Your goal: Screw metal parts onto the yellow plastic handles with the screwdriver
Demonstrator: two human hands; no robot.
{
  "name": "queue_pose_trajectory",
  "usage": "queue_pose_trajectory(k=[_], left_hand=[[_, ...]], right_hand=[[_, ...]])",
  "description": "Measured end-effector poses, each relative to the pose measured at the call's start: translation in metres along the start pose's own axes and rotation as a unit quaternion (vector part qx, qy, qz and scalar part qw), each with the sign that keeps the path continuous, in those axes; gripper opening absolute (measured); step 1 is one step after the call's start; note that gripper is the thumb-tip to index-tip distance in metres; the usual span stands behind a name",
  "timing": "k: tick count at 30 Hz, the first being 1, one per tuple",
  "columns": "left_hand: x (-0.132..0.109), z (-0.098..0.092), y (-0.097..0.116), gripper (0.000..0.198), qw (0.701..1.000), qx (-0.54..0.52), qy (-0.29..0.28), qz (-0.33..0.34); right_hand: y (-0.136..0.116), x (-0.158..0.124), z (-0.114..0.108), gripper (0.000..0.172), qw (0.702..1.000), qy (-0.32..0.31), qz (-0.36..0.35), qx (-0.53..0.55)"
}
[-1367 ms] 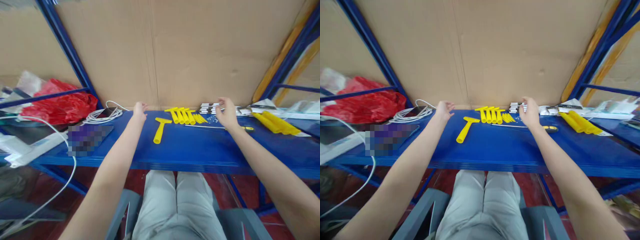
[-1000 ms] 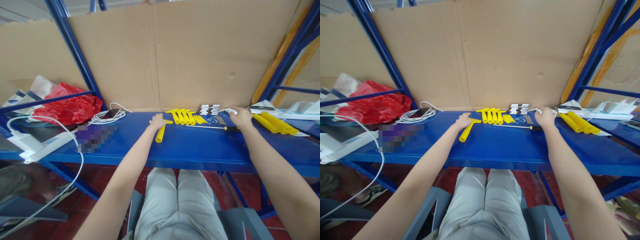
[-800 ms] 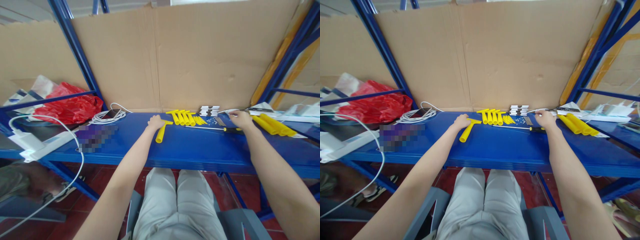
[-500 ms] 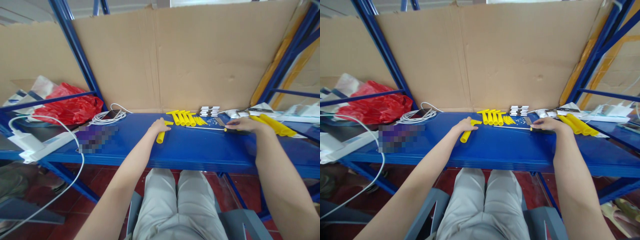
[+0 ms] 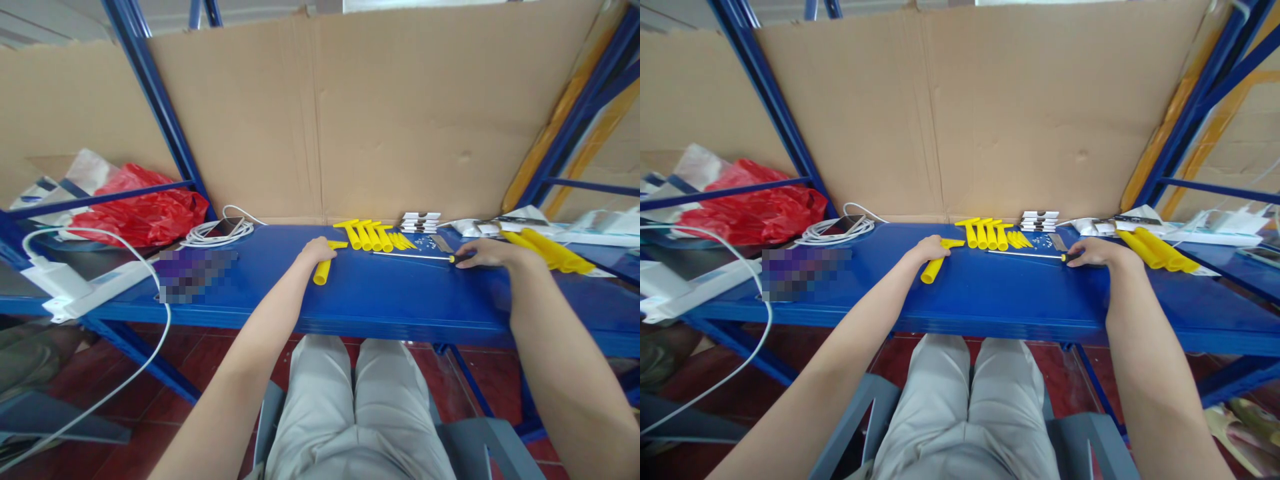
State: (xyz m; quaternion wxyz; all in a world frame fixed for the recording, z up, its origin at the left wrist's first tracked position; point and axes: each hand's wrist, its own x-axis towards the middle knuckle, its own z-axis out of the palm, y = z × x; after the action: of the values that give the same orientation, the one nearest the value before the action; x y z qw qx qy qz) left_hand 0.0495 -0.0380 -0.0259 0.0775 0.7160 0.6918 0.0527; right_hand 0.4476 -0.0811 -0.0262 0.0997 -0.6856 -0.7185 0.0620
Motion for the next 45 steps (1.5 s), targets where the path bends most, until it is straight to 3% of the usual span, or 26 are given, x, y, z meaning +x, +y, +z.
queue_pose_trajectory(k=[3, 9, 11, 14, 18, 24, 38, 45], left_hand=[[0.003, 0.001, -0.002, 0.052, 1.0, -0.015, 0.006, -0.002], [0.007, 0.001, -0.005, 0.035, 0.984, -0.165, 0.06, -0.028], [0.008, 0.0, -0.004, 0.024, 0.96, -0.271, 0.057, -0.04], [0.011, 0.0, -0.002, 0.015, 0.899, -0.432, 0.044, -0.049], [0.014, 0.001, -0.001, 0.013, 0.845, -0.531, 0.024, -0.063], [0.011, 0.005, 0.003, 0.016, 0.838, -0.541, -0.018, -0.064], [0.003, 0.003, 0.011, 0.019, 0.821, -0.57, -0.016, -0.018], [0.002, 0.003, 0.012, 0.021, 0.823, -0.568, -0.017, -0.008]], right_hand=[[-0.004, 0.001, -0.002, 0.025, 0.998, -0.056, 0.033, 0.026], [-0.007, 0.006, 0.001, 0.029, 0.998, 0.032, -0.002, 0.055], [-0.007, 0.009, 0.003, 0.037, 0.995, 0.071, -0.024, 0.059], [-0.009, 0.014, 0.008, 0.041, 0.99, 0.115, -0.038, 0.075], [-0.016, 0.018, 0.013, 0.033, 0.977, 0.191, -0.025, 0.093], [-0.034, 0.016, 0.017, 0.028, 0.957, 0.288, -0.029, 0.0], [-0.047, 0.019, 0.028, 0.026, 0.924, 0.366, -0.089, -0.063], [-0.049, 0.019, 0.028, 0.028, 0.925, 0.364, -0.092, -0.066]])
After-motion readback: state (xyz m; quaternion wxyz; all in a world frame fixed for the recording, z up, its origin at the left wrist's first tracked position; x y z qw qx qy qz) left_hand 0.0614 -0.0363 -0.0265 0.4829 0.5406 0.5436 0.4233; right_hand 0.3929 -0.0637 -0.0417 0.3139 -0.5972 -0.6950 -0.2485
